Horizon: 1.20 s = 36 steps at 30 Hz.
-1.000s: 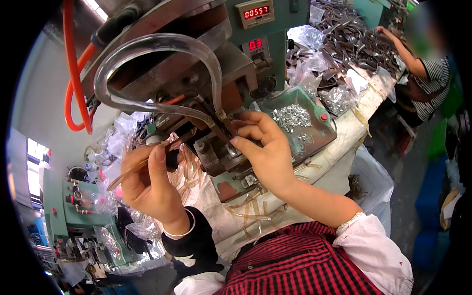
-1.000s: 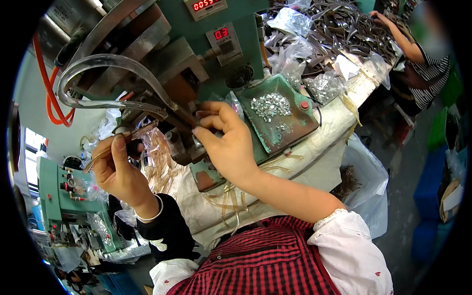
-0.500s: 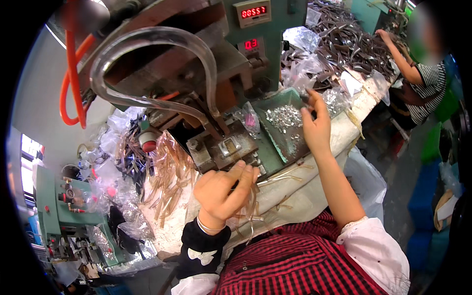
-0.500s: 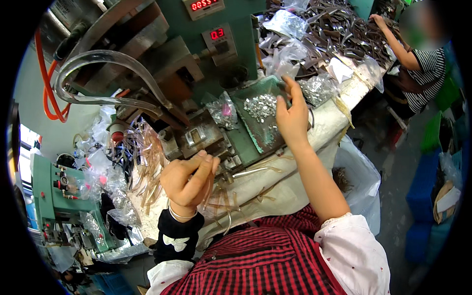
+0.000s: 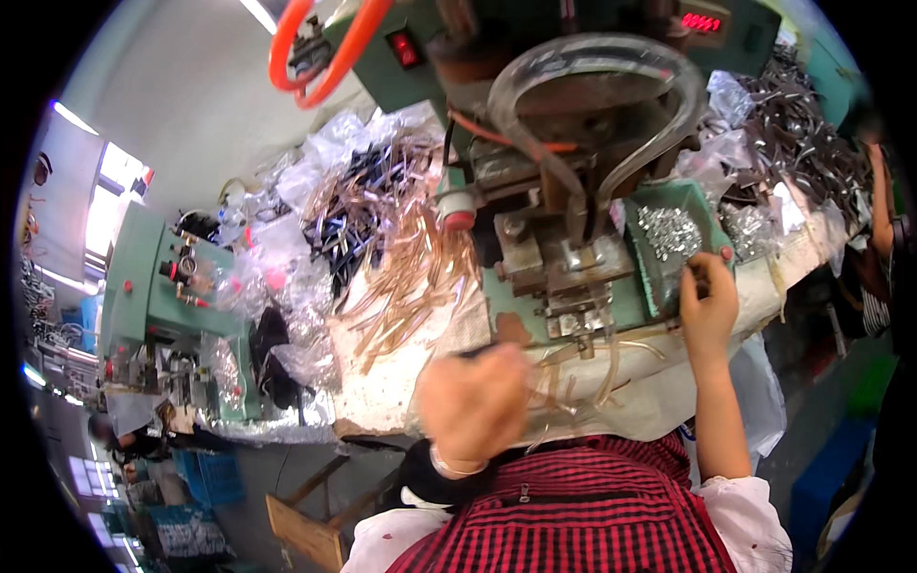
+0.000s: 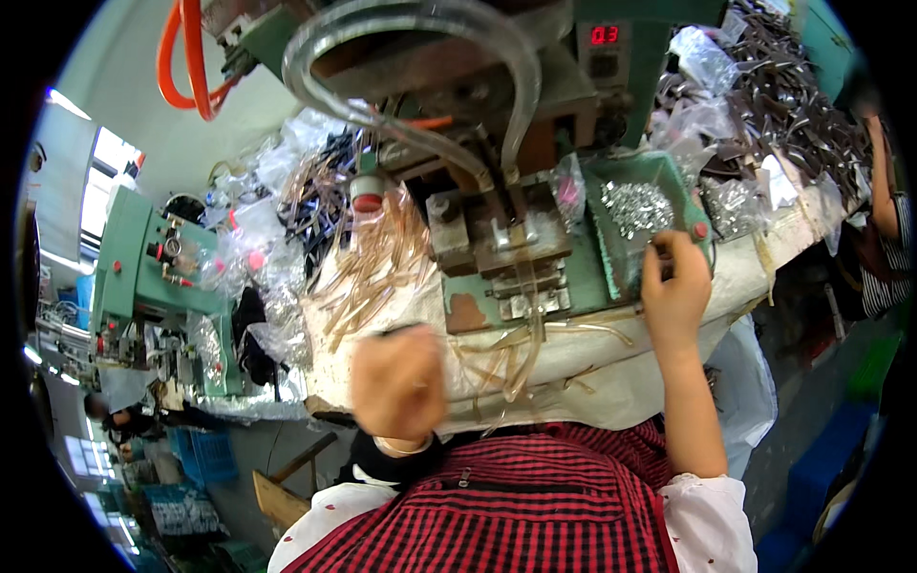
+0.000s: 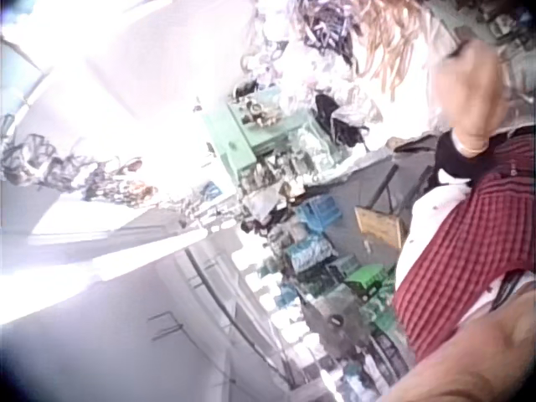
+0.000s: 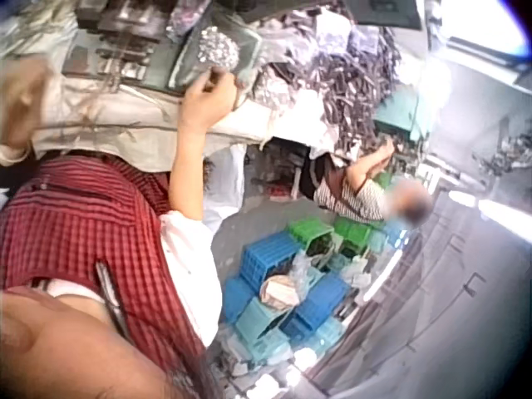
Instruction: The person repeatedly picks small metal components from a tray and places them into a press machine, then removes the processed parts and sets them aside. The cycle of loading, pressing, and unloading continues throughout the clip.
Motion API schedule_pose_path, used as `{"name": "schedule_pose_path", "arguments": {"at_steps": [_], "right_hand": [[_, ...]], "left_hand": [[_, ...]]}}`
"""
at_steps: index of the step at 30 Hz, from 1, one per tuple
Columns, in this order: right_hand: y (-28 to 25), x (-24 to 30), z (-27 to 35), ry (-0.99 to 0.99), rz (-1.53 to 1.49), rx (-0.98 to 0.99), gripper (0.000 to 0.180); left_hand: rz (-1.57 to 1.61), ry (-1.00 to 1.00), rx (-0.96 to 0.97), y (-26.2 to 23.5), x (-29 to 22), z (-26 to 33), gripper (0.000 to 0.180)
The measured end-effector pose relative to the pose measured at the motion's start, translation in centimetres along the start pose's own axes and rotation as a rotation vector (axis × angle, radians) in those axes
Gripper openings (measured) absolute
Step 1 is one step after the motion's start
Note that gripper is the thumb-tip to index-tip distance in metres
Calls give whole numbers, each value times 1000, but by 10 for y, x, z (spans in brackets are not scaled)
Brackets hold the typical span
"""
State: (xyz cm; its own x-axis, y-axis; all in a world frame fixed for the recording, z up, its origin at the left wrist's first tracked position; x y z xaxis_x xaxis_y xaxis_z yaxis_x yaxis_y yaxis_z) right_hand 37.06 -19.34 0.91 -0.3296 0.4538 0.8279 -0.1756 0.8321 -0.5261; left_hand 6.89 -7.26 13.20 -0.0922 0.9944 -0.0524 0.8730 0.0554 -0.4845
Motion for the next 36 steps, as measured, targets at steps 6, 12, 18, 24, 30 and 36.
{"name": "schedule_pose_path", "arguments": {"at_steps": [6,12,18,24,30,36], "right_hand": [[-3,32,-8,-279,-3,-40,15],[5,0,-12,-81,-126,-15,13],[-16,5,9,97,-345,134,14],[18,127,14,-261,-450,213,22],[60,115,26,46,-831,370,39],[67,132,35,208,-1001,526,47]], "left_hand": [[-384,-233,296,-34,106,17,13],[-594,-273,839,32,158,141,8],[-393,-270,661,20,162,127,6],[132,-795,245,5,187,108,11],[634,-963,-111,32,164,124,16],[268,-761,-285,-17,133,47,35]]}}
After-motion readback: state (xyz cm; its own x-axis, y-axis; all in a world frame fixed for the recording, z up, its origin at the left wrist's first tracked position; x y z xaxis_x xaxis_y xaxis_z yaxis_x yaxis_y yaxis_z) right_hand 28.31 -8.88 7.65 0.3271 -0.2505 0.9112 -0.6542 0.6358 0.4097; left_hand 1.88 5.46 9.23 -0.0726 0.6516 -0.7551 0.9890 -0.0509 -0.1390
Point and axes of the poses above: each hand's wrist, its own z-axis away from the middle knuckle, its own y-axis out of the palm, x = y × z, the point moved 9 cm from there along -z, towards the middle knuckle, and after that the axes turned 14 degrees about y, right-handed, at the moved point
